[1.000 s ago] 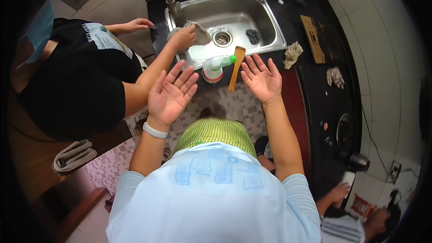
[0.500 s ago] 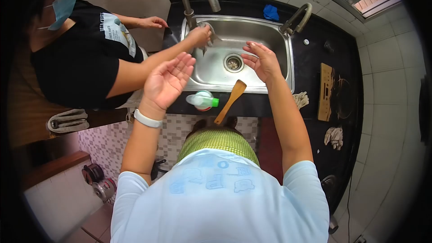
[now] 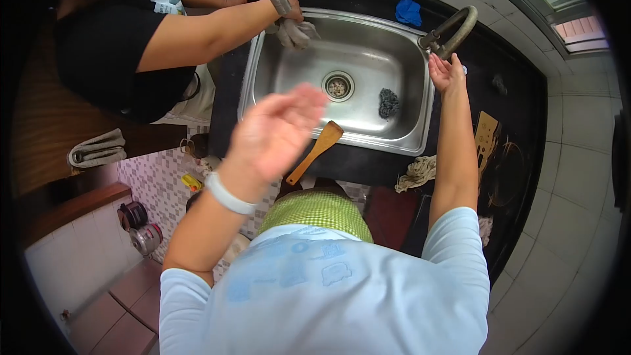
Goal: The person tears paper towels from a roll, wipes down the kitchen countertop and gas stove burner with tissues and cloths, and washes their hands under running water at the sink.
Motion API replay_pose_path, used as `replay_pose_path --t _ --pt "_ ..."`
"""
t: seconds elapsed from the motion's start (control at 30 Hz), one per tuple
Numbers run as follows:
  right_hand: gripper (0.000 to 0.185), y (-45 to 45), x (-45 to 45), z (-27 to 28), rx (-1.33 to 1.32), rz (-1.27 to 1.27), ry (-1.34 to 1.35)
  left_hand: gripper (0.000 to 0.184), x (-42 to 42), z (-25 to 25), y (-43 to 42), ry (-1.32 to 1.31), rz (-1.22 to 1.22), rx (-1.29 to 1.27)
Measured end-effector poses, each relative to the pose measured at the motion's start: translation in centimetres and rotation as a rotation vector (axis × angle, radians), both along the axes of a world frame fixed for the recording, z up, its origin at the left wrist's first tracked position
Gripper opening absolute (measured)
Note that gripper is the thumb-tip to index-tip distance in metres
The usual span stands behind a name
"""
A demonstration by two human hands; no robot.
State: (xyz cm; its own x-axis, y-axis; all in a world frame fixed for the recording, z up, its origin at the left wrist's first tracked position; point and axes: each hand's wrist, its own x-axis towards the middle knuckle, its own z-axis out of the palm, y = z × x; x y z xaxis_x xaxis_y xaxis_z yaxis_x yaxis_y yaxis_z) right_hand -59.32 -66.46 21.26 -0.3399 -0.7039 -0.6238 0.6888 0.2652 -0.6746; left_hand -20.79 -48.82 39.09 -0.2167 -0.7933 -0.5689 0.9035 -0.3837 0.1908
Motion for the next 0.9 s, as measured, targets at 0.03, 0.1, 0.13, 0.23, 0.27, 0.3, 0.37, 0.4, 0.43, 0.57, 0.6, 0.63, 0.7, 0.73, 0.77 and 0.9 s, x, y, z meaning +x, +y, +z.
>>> replay_pose_path --t 0.03,0.1,0.13,0.23,0.27,0.3,0.37,0.4,0.43,0.57,0.6,0.63,0.7,0.73,0.77,0.9 --pt "0.050 -1.5 -0.8 -0.3 0.022 0.034 -0.158 0.031 -2.2 -1.1 -0.2 0.051 -0.072 -0.026" --pt "0.039 -4.5 -1.8 -1.7 0.031 -0.034 -0.304 0.030 -7.7 -1.1 -1.4 -0.051 -0.109 0.096" --pt "0.028 -5.7 -2.2 -2.7 0.029 -0.106 -0.450 0.030 -9.3 -2.0 -2.3 -0.011 -0.146 0.121" --pt "0.024 -7.8 -4.4 -6.7 -0.059 -0.137 -0.456 0.033 -12.6 -5.9 -4.9 -0.015 -0.196 0.193" --pt "0.027 -8.2 -5.2 -7.3 -0.096 -0.126 -0.506 0.034 -13.4 -6.8 -5.7 -0.034 -0.207 0.234" --pt "0.020 -7.7 -4.6 -6.5 -0.071 -0.082 -0.564 0.034 -14.0 -7.4 -6.4 -0.035 -0.209 0.232" --pt "0.015 -5.8 -2.7 -5.5 -0.060 -0.029 -0.470 0.036 -15.3 -8.4 -7.6 -0.047 -0.208 0.228" --pt "0.014 -5.3 -2.4 -5.8 -0.063 -0.021 -0.424 0.036 -16.0 -8.9 -8.2 -0.048 -0.218 0.228" --pt "0.012 -4.9 -2.1 -6.0 -0.107 -0.016 -0.477 0.036 -16.6 -9.3 -8.8 -0.043 -0.208 0.228" --pt "0.010 -3.4 -1.1 -6.9 -0.272 0.056 -0.437 0.034 -18.7 -10.1 -11.0 -0.009 -0.199 0.209" --pt "0.010 -3.5 -1.1 -6.9 -0.273 0.051 -0.439 0.032 -19.2 -10.4 -11.5 0.017 -0.201 0.186" --pt "0.010 -3.5 -1.0 -6.8 -0.267 0.049 -0.472 0.030 -19.7 -10.8 -11.9 0.023 -0.214 0.180" --pt "0.012 -3.7 -0.8 -6.4 -0.214 0.005 -0.522 0.030 -20.6 -11.6 -12.4 0.007 -0.228 0.168" --pt "0.012 -3.6 -0.6 -6.4 -0.211 0.005 -0.521 0.029 -21.0 -11.9 -12.7 -0.009 -0.241 0.156" --pt "0.016 -3.2 -0.3 -6.3 -0.243 0.015 -0.510 0.029 -21.4 -12.4 -12.9 -0.009 -0.241 0.159" --pt "0.025 2.2 4.1 -1.5 -0.245 0.115 -0.441 0.022 -21.6 -15.9 -12.8 -0.114 -0.251 0.134"
